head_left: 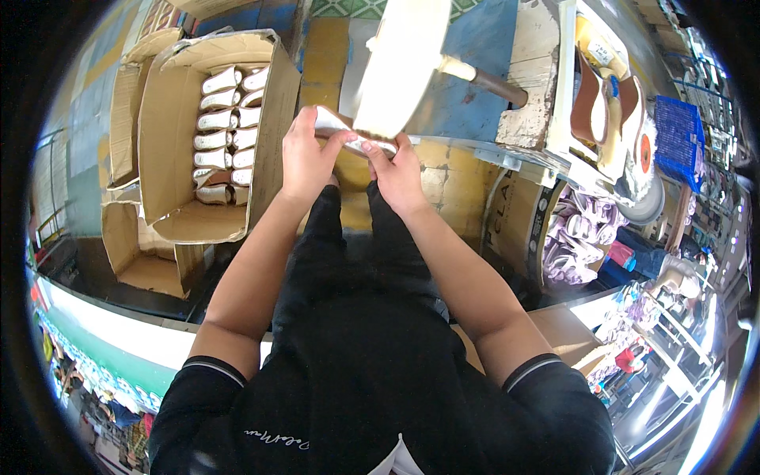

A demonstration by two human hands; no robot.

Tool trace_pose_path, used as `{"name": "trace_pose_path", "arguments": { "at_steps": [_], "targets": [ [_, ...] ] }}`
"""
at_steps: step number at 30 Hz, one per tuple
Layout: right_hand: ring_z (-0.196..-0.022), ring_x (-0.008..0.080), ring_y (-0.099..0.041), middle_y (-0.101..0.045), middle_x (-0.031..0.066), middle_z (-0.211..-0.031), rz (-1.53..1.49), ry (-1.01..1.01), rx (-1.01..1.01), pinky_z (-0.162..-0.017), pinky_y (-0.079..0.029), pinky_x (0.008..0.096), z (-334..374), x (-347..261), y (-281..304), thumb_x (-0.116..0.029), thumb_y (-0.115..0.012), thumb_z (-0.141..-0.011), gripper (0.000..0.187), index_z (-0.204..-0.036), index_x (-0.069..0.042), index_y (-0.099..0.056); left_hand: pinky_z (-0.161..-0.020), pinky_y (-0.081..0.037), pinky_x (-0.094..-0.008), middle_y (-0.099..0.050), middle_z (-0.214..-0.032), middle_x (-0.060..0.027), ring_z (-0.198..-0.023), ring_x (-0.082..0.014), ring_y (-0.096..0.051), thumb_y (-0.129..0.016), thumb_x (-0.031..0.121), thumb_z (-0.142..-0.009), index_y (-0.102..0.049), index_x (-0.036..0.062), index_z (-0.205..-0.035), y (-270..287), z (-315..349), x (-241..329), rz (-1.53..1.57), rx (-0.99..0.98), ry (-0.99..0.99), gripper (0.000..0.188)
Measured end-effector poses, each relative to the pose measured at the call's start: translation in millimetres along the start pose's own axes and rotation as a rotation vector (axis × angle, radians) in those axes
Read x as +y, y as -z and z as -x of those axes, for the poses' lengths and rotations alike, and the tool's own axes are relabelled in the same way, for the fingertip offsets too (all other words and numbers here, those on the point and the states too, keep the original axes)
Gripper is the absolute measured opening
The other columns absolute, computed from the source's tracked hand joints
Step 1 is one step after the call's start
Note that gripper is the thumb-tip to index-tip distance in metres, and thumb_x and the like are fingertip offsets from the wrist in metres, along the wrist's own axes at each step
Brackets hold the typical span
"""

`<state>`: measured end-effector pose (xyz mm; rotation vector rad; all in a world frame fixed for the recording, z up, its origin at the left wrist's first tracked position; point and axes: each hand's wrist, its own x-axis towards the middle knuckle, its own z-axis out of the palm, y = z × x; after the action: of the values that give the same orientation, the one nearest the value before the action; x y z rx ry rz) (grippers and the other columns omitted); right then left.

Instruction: The person repeatedly picks up shoe insoles from a cardboard box, presses the edges against a rotating adhesive roller to apply glue, and places the treated insoles into a second box. The process is repeated for multiple insoles throughout the clip.

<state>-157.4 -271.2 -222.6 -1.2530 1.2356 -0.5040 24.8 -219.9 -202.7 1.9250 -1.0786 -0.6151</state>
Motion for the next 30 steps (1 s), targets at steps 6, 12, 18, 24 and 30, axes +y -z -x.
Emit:
{"name": "trace_pose_path", "arguments": {
  "at_steps": [6, 12, 18, 24, 30],
  "targets": [
    [-0.064, 0.0111, -0.062, -0.07, 0.0054, -0.082, -0.152, -0.017, 0.005, -0.058, -0.05, 0.0291, 6, -6, -10, -0.026, -0.08, -0.111, 0.041, -0.126, 0.007, -0.062, -0.085, -0.061, -0.0513, -0.076, -0.108, -0.0228, -0.098, -0.0445, -0.077, -0.099, 0.029, -0.088, -0.067, -0.0023, -0.119, 10, -8, 3, -0.063, -0.027, -0.088, 0.055],
    [-0.067, 0.0115, -0.062, -0.068, 0.0042, -0.081, -0.249, -0.048, 0.012, -0.061, -0.051, 0.0286, 13, -14, -21, -0.027, -0.08, -0.112, 0.046, -0.133, 0.008, -0.06, -0.086, -0.061, -0.0519, -0.075, -0.111, -0.0247, -0.099, -0.0457, -0.076, -0.098, 0.032, -0.089, -0.067, -0.0031, -0.125, 22, -12, 4, -0.088, -0.021, -0.146, 0.06],
    [-0.074, 0.0117, -0.066, -0.072, 0.0075, -0.095, -0.315, -0.017, -0.09, -0.065, -0.056, 0.0297, 22, -28, -31, -0.02, -0.079, -0.111, 0.042, -0.134, 0.007, -0.056, -0.086, -0.059, -0.053, -0.074, -0.111, -0.024, -0.099, -0.0473, -0.073, -0.098, 0.026, -0.09, -0.067, -0.0027, -0.124, 55, -1, 4, -0.113, 0.02, -0.223, 0.055],
    [-0.119, 0.0212, -0.072, -0.07, 0.0104, -0.125, -0.052, 0.293, -0.157, -0.1, -0.061, 0.0367, 73, -57, -13, 0.0, -0.082, -0.102, 0.051, -0.145, -0.002, -0.055, -0.102, -0.056, -0.0481, -0.078, -0.12, -0.0096, -0.116, -0.0371, -0.07, -0.099, 0.012, -0.08, -0.065, 0.0081, -0.115, 100, 52, 20, -0.098, 0.138, -0.537, 0.048],
    [-0.119, 0.0421, -0.073, -0.07, 0.0203, -0.13, 0.337, 0.78, -0.066, -0.101, -0.06, 0.0476, 139, -103, 20, 0.002, -0.088, -0.085, 0.066, -0.143, -0.006, -0.058, -0.109, -0.054, -0.0508, -0.08, -0.121, -0.012, -0.121, -0.0358, -0.069, -0.099, 0.009, -0.078, -0.065, 0.009, -0.115, 129, 111, 54, -0.008, 0.274, -0.685, 0.05]
  ]
}}
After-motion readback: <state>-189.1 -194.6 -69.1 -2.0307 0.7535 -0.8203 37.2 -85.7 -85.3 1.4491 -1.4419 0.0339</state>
